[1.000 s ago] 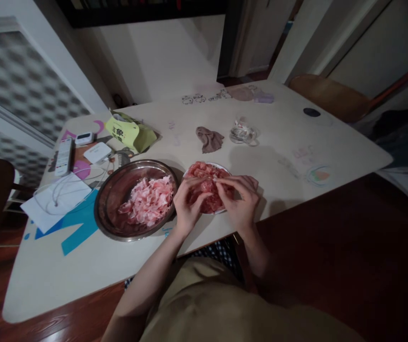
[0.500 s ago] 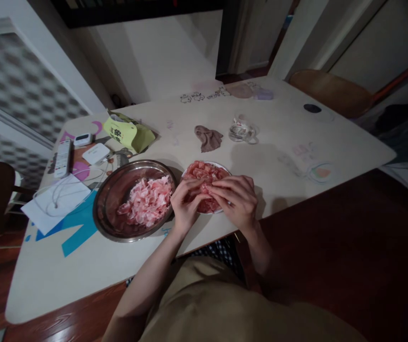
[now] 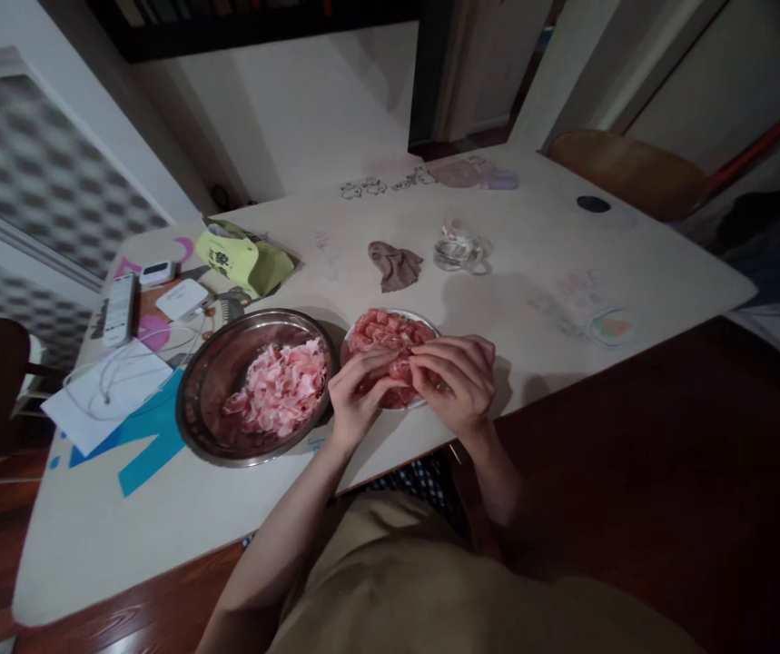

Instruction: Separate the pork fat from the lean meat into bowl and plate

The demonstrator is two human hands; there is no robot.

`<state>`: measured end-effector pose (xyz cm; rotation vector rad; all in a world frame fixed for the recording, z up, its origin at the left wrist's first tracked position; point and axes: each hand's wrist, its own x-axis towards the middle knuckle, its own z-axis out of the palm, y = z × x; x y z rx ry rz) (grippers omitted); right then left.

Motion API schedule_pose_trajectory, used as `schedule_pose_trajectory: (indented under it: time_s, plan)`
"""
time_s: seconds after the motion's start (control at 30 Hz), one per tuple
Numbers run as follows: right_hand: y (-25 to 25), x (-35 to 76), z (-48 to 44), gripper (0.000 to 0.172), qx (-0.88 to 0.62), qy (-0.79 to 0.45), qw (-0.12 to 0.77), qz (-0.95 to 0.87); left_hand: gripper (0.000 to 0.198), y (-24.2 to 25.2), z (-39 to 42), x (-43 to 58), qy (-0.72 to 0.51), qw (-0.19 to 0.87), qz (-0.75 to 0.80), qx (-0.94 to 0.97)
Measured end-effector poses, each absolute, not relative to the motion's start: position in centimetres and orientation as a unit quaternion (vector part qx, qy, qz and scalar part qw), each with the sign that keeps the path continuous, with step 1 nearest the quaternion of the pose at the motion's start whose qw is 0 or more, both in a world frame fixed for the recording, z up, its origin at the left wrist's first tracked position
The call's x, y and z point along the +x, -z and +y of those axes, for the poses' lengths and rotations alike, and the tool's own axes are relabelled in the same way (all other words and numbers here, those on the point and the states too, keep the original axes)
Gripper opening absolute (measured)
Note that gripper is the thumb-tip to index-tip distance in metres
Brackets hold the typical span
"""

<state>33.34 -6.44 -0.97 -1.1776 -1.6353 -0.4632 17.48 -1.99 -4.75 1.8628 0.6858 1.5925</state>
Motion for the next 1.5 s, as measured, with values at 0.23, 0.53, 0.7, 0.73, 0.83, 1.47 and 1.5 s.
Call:
schedule_pose_trajectory:
  time_s: [0.23, 0.53, 0.7, 0.73, 0.83, 1.47, 1.5]
  plan:
    - [0.9, 33.5, -6.7, 0.017, -0.491, 0.169, 0.524, -0.675, 0.028, 5.0, -1.8, 17.4, -0.610, 0.297, 0.287, 0.677]
    - [1.2, 33.7, -6.5, 0.015, -0.523, 0.132, 0.542, -0.645, 0.029, 4.8, -1.9, 17.6, -0.602, 0.334, 0.337, 0.642]
    - [1.2, 33.3, -6.5, 0.012, -0.529, 0.112, 0.537, -0.647, 0.023, 5.1, -1.9, 17.7, -0.598, 0.367, 0.316, 0.638]
    - [1.3, 33.3, -6.5, 0.011, -0.533, 0.111, 0.538, -0.644, 0.023, 5.0, -1.9, 17.7, -0.598, 0.374, 0.312, 0.637]
    - [1.4, 33.5, -6.5, 0.008, -0.543, 0.113, 0.541, -0.632, 0.024, 4.8, -1.9, 17.8, -0.592, 0.390, 0.296, 0.640]
    - [1.0, 35.4, -6.3, 0.005, -0.591, 0.156, 0.548, -0.571, 0.032, 4.0, -1.0, 18.7, -0.416, 0.155, 0.262, 0.857]
    - [1.0, 35.5, -6.3, 0.005, -0.593, 0.157, 0.547, -0.570, 0.033, 4.1, -1.1, 18.7, -0.410, 0.149, 0.258, 0.862]
